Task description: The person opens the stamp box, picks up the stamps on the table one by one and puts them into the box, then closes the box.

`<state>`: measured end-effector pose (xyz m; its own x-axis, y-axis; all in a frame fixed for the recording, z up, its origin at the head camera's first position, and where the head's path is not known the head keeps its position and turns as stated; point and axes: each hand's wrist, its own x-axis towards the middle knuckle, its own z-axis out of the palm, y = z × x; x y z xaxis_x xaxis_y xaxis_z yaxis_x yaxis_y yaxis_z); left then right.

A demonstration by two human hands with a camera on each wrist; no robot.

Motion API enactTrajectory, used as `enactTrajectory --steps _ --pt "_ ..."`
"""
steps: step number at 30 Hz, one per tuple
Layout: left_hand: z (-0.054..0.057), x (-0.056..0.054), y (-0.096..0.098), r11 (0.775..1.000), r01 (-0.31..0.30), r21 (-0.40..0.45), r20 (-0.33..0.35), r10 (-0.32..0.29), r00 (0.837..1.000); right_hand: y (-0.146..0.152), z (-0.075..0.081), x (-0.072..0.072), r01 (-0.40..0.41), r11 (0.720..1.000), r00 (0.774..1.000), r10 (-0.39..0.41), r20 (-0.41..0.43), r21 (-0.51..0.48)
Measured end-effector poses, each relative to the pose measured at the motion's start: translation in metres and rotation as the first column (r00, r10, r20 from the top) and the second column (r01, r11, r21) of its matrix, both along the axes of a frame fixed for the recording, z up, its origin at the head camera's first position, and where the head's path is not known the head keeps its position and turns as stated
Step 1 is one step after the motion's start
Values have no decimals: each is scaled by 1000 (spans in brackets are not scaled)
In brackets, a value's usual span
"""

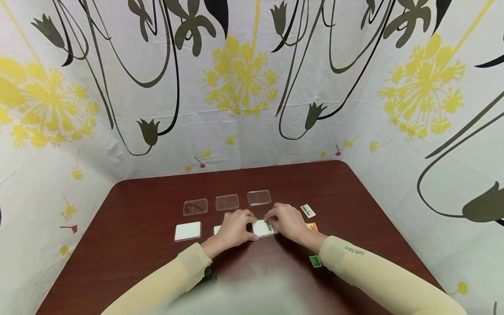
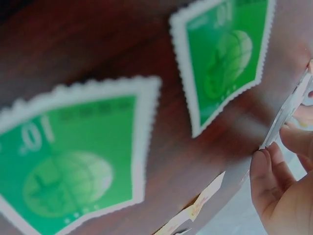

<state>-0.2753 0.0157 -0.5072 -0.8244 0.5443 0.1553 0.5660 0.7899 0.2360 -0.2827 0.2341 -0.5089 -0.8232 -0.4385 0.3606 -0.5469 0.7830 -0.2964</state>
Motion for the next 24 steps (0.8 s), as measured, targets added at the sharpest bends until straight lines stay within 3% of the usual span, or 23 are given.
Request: enactTrajectory --steps 10,24 --pt "2 0 1 1000 -10 14 10 10 1000 6 15 -2 27 999 999 -26 41 -37" --pt "0 1 1 999 -37 29 21 37 999 34 58 -3 108 991 989 -99 111 -79"
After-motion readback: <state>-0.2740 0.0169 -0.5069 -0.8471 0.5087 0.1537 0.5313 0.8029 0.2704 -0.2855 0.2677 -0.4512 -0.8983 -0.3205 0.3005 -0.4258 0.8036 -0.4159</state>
